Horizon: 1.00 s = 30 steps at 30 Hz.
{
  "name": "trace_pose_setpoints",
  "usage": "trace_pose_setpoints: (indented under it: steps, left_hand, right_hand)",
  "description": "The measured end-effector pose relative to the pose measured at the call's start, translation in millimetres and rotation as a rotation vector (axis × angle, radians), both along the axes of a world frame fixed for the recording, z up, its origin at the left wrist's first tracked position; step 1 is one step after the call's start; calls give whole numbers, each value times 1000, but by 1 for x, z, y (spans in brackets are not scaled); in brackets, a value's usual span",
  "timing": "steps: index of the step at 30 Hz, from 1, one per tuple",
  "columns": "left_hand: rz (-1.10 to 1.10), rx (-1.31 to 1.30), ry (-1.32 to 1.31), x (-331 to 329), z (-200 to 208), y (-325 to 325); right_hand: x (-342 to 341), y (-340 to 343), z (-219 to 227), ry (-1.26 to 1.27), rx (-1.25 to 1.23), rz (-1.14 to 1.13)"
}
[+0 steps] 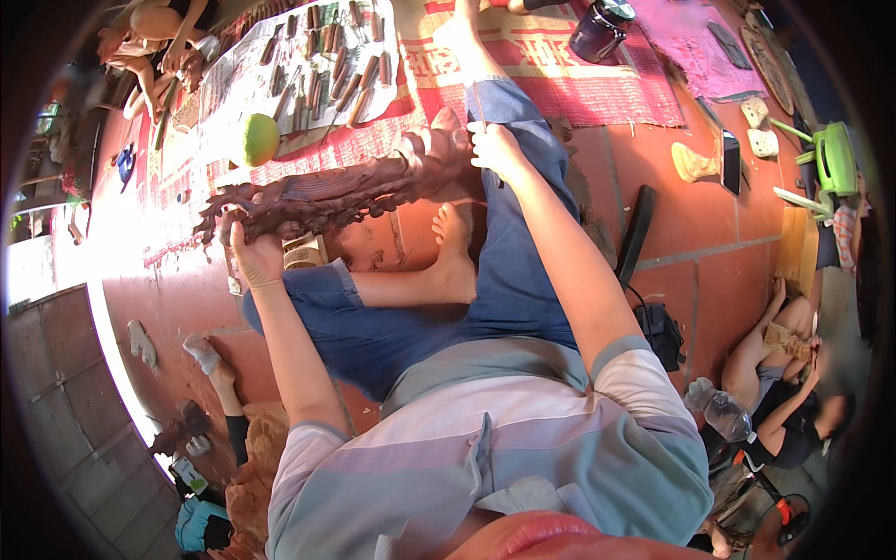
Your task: The person sits on a mat and carves a dark, elongated piece of wood using a small knife. They hold the wood with their left hand and carefully shape the surface with the knife in their right hand, rotating the object to work on different sides.
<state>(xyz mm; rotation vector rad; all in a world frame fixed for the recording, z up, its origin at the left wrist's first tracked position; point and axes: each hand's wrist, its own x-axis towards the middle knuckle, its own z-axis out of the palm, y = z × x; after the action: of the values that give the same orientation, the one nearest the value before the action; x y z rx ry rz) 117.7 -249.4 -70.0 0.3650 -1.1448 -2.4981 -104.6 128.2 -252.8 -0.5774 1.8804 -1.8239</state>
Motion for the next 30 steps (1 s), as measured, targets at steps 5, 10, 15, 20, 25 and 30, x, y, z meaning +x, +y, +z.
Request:
trace_pose_setpoints:
  steps: [5,10,15,20,25,30]
  left_hand:
    - [134,33,-66,8,-23,-23]
    - [10,-14,-85,8,-45,-63]
    - [-38,-41,198,14,-38,-50]
    - [232,31,96,-8,-8,-5]
    - [410,-34,-79,-12,15,16]
    - [87,15,68,-8,6,4]
  right_hand:
    - [4,-23,22,-65,100,-98]
    - [27,-43,62,-181,208,-91]
    - [30,-33,51,-274,328,-214]
    - [20,-77,43,-336,714,-517]
    - [48,-40,140,-303,471,-224]
    - [52,-20,110,-392,49,-357]
